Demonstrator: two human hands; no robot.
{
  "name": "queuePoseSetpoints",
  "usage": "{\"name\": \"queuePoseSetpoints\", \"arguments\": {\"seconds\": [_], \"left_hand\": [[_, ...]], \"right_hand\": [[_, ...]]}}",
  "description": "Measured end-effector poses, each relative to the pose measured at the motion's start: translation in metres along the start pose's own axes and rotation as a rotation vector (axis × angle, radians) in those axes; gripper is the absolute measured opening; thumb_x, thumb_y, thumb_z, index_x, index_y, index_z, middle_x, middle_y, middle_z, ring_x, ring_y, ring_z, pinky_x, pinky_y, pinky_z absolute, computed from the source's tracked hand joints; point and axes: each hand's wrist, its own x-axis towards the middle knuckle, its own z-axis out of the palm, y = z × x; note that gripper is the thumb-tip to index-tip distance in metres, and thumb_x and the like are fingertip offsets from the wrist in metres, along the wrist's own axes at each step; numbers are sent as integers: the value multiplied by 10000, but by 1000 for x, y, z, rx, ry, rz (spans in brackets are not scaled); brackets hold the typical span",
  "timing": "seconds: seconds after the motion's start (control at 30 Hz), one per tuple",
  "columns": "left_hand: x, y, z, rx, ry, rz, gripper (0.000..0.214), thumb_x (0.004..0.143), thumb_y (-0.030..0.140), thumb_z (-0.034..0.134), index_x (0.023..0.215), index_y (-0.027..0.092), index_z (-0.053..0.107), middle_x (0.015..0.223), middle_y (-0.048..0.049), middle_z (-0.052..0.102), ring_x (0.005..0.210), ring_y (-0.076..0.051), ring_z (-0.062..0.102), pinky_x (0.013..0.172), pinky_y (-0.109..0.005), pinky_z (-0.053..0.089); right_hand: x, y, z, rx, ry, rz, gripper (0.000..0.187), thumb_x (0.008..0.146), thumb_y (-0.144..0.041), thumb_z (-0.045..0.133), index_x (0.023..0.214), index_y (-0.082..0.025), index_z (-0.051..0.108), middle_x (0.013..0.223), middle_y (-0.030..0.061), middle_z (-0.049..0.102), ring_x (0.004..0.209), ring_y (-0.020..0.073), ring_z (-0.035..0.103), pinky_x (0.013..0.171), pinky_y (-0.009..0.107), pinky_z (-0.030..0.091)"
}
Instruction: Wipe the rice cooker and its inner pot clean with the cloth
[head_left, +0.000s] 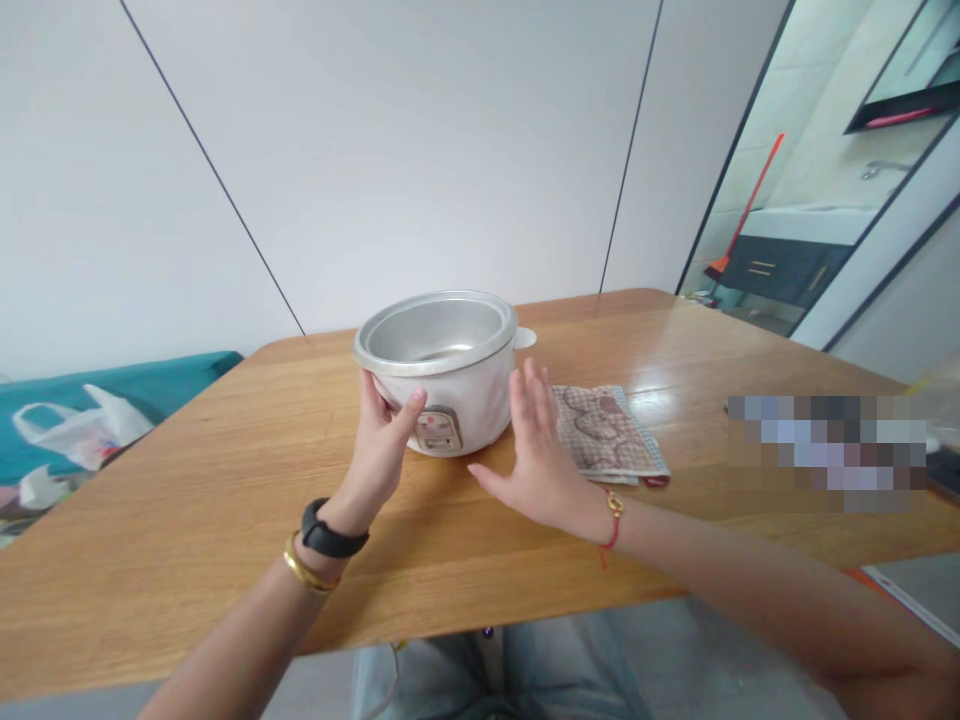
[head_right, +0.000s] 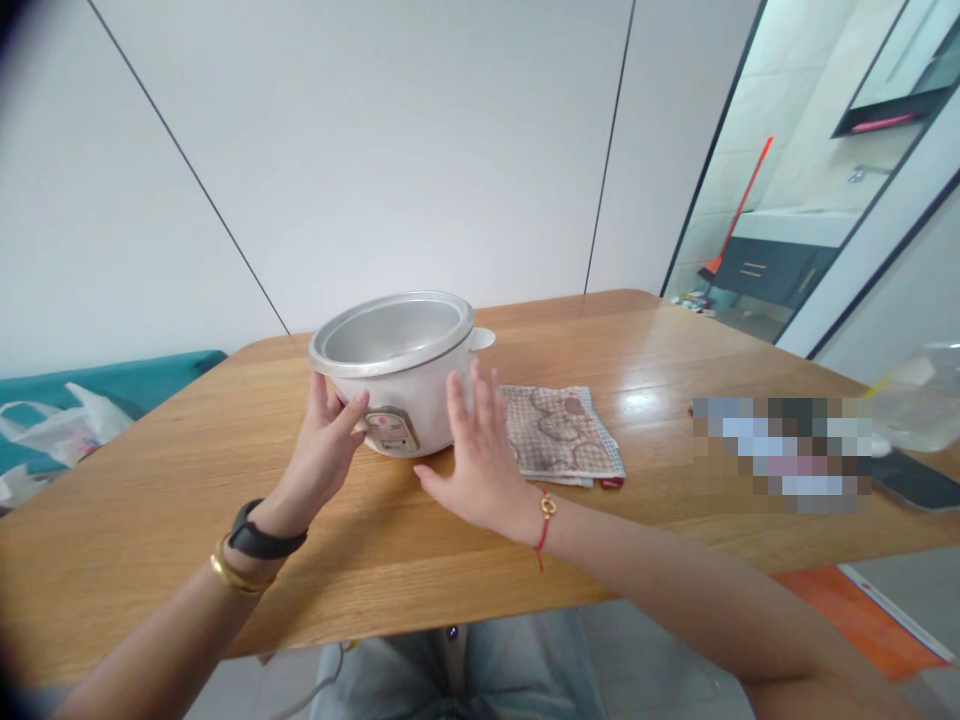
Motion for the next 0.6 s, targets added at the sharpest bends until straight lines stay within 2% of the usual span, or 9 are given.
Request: {"name": "queuePoseSetpoints", "arguments": {"seconds": [0.1,0.17,0.23,0.33,0.43,0.53,0.6], "left_hand": [[6,-6,4,-168,-22,-62,596,952,540,609,1507,457,409,1645,-2,442,1533,-255,387,1077,-474,535],[18,-13,0,-252,-66,-153,463,1000,552,496,1444,420,478,1671,-1,403,1572,-246,308,1056,-506,537],[34,-25,-7,-328,-114,-248,432,1005,574,461,1378,363,523,1675,-31,398,1580,-248,290,1021,-525,551],[63,-48,-10,-417,-172,-361,458,1014,587,429,1369,309,508,1670,-74,403,1548,-240,359,1001,-508,560],[91,-66,0,-419,-262,-437,582,1041,604,300,1513,279,398,1641,-120,442,1496,-235,448,1090,-510,493],[102,-77,14,-201,-405,-488,799,1001,721,226,1646,250,209,1609,-179,472,1499,-273,448,1206,-562,335],[95,-82,17,68,-534,-441,905,957,788,282,1669,240,182,1639,-184,427,1539,-300,382,1249,-568,250]], "right_hand": [[32,-14,10,-229,26,-138,1038,903,-463,696,1696,-347,36,1756,119,99,1594,482,-37,1185,826,-38],[52,-11,14,-330,3,-191,977,910,-476,692,1692,-359,118,1752,109,134,1591,492,-1,1150,853,-88],[71,-3,17,-398,3,-223,970,904,-467,706,1688,-367,144,1752,101,139,1586,498,19,1132,868,-93],[97,11,16,-482,34,-241,1012,866,-471,754,1685,-368,167,1743,102,178,1563,516,89,1130,875,-51],[120,28,10,-572,62,-218,968,862,-491,756,1669,-310,254,1679,146,329,1467,494,296,1165,817,65],[138,60,0,-648,43,-154,839,899,-503,709,1627,-287,352,1576,171,456,1336,448,428,1136,720,207],[147,92,-11,-686,20,-97,811,908,-538,688,1612,-286,374,1530,184,484,1294,440,444,1098,674,245]]}}
